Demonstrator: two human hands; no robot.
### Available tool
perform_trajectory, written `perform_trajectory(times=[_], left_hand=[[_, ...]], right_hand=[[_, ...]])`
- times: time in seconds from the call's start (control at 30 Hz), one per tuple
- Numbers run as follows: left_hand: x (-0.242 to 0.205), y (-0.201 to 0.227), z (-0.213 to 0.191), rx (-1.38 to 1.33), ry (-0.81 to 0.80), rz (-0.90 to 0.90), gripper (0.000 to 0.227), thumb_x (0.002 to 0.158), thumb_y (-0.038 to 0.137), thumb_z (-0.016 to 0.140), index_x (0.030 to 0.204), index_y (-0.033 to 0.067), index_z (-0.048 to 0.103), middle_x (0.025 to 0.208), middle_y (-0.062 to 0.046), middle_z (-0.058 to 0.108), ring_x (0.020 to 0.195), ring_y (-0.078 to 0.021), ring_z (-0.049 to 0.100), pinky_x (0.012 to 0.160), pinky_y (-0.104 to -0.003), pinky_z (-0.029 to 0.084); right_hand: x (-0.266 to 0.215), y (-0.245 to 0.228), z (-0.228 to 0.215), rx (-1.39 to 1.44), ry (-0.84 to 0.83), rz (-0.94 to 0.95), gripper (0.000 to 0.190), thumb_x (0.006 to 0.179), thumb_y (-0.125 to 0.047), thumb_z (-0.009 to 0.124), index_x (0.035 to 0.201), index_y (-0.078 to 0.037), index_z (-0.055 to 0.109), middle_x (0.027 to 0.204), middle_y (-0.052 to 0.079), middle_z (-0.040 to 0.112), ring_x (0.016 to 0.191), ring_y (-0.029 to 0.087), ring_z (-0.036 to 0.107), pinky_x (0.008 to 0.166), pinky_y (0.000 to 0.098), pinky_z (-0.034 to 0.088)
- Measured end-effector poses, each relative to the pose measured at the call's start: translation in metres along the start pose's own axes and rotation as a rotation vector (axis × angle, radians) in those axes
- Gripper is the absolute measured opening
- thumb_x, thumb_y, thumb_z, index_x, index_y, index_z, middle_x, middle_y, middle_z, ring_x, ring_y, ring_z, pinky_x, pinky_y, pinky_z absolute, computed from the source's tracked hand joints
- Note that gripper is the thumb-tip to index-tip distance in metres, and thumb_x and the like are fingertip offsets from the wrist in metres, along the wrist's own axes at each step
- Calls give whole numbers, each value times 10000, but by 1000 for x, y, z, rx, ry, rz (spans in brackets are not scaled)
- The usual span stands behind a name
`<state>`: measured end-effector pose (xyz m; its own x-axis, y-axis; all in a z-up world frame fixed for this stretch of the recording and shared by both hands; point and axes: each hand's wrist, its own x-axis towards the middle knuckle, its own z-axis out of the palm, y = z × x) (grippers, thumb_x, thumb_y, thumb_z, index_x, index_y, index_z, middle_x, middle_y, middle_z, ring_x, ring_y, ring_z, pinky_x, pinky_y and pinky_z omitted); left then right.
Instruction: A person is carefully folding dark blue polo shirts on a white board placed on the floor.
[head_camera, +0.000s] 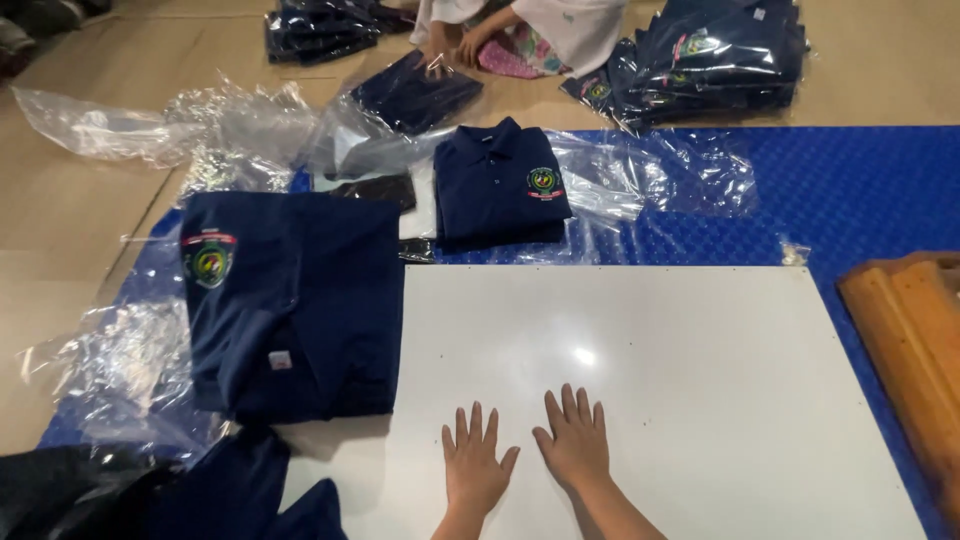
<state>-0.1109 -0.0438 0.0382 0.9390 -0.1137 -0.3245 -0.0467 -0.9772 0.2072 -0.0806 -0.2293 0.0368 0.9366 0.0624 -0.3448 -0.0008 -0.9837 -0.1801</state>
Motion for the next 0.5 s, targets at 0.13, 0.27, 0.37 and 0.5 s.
perform_trajectory(times=[0.13,0.27,0.37,0.5], left_hand=[[-32,-8,31,-38,248,40,736,988,605,469,1586,205,313,1669,-122,204,1534,-403,103,1202,-632,79],[-81,-2,0,-41,-58,-11,729,1037,600,294,1638,218,141,1716,-82,48,1571,-357,-21,1244,-574,4],[-97,-4,-14,11,-134,-20,736,1046,591,263,1653,208,97,1730,-60,19,1584,-312,-23,1242,-577,25],[-87,-27,24,104,-60,-37,729,1017,582,420,1600,162,299,1686,-17,233,1533,-254,207,1214,-634,84]], right_hand=[[-36,7,11,4,40,-12,694,1006,-554,334,1614,-248,203,1711,90,91,1587,326,13,1273,539,10],[-79,8,15,-16,-42,20,715,1014,-568,317,1630,-240,160,1719,91,59,1592,331,-8,1279,532,8],[-93,8,21,-44,-59,46,725,1021,-577,282,1640,-236,120,1726,85,34,1594,331,-16,1280,527,5],[-88,3,45,-40,2,153,710,988,-507,336,1626,-233,188,1728,97,94,1589,392,48,1226,659,101]])
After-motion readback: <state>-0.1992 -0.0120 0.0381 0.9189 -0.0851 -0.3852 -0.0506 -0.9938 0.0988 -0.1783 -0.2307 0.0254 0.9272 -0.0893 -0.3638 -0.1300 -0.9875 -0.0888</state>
